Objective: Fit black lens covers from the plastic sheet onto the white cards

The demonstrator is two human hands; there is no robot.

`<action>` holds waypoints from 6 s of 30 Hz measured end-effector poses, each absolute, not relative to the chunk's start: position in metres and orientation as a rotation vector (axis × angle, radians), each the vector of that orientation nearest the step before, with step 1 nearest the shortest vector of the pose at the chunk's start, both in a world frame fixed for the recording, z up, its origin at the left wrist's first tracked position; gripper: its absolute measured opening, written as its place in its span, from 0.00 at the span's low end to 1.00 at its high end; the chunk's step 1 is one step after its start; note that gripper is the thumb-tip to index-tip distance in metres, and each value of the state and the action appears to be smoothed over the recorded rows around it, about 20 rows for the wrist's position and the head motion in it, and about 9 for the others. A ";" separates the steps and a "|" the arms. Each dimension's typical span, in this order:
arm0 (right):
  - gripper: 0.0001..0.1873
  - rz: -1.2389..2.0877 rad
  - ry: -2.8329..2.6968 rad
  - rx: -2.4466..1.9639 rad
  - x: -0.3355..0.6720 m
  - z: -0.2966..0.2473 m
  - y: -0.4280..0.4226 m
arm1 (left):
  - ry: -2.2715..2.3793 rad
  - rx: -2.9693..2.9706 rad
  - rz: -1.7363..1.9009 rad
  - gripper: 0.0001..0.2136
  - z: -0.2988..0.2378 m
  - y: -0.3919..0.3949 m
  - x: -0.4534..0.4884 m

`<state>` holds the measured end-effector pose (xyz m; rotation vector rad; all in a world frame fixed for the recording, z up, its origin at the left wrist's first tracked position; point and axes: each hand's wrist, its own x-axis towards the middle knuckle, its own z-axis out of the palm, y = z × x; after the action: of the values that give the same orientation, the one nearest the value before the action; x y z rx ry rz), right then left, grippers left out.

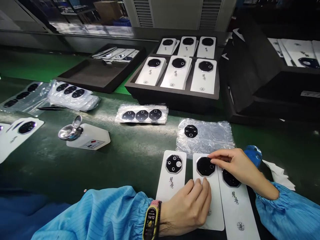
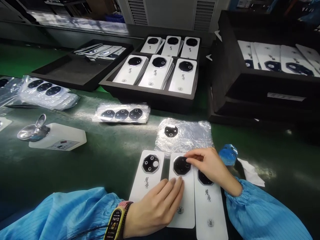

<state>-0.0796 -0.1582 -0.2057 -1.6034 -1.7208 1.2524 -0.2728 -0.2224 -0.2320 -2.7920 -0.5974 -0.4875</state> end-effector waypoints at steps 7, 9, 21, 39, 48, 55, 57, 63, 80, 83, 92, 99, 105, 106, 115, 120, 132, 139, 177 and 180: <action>0.10 1.250 -1.766 -1.604 -0.077 -0.204 -0.157 | -0.561 -2.795 -0.479 0.15 -0.230 -0.217 -0.274; 0.09 1.236 -1.785 -1.600 -0.077 -0.205 -0.157 | -0.556 -2.801 -0.475 0.15 -0.230 -0.217 -0.274; 0.09 1.177 -1.875 -1.557 -0.079 -0.207 -0.156 | -0.545 -2.817 -0.448 0.15 -0.234 -0.219 -0.274; 0.09 1.161 -1.816 -1.588 -0.079 -0.208 -0.158 | -0.525 -2.823 -0.443 0.14 -0.234 -0.218 -0.273; 0.09 1.142 -1.849 -1.581 -0.080 -0.209 -0.157 | -0.523 -2.826 -0.439 0.14 -0.234 -0.219 -0.274; 0.09 1.114 -1.886 -1.567 -0.079 -0.209 -0.159 | -0.523 -2.816 -0.448 0.14 -0.234 -0.218 -0.273; 0.09 1.106 -1.895 -1.559 -0.079 -0.209 -0.159 | -0.533 -2.820 -0.459 0.13 -0.233 -0.217 -0.273; 0.09 1.073 -1.937 -1.529 -0.079 -0.209 -0.159 | -0.544 -2.825 -0.444 0.13 -0.233 -0.218 -0.272; 0.15 0.688 -2.175 -1.396 -0.083 -0.215 -0.166 | -0.495 -2.801 -0.390 0.16 -0.230 -0.217 -0.273; 0.16 0.656 -2.205 -1.385 -0.083 -0.216 -0.167 | -0.493 -2.808 -0.375 0.16 -0.230 -0.217 -0.274; 0.16 0.485 -2.340 -1.343 -0.087 -0.217 -0.176 | -0.482 -2.810 -0.370 0.17 -0.231 -0.217 -0.275; 0.18 0.306 -2.424 -1.255 -0.086 -0.215 -0.180 | -0.481 -2.825 -0.386 0.17 -0.233 -0.217 -0.275; 0.22 -0.158 -2.627 -1.090 -0.095 -0.216 -0.184 | -0.511 -2.796 -0.412 0.17 -0.233 -0.218 -0.274; 0.21 -0.217 -2.636 -1.076 -0.095 -0.216 -0.184 | -0.514 -2.792 -0.409 0.17 -0.233 -0.218 -0.274; 0.15 0.030 -2.395 -1.360 -0.081 -0.213 -0.176 | -0.537 -2.817 -0.462 0.15 -0.232 -0.219 -0.273; 0.13 0.118 -2.332 -1.430 -0.084 -0.214 -0.178 | -0.572 -2.817 -0.512 0.15 -0.232 -0.219 -0.273; 0.07 1.216 -1.920 -1.610 -0.078 -0.184 -0.172 | -1.061 -2.916 -1.041 0.10 -0.208 -0.193 -0.277; 0.13 1.391 -1.755 -1.594 -0.070 -0.153 -0.182 | -1.297 -3.771 -1.080 0.15 -0.188 -0.169 -0.284; 0.18 1.567 -1.875 -1.410 -0.072 -0.153 -0.188 | -0.760 -3.565 -1.735 0.21 -0.180 -0.187 -0.288; 0.18 1.605 -1.885 -1.399 -0.073 -0.153 -0.187 | -0.728 -3.545 -1.749 0.22 -0.180 -0.188 -0.289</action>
<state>-0.0726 -0.1873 -0.1533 -1.3991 -1.8851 1.6048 -0.2886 -0.1878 -0.1801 -3.5454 -0.7283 -1.7487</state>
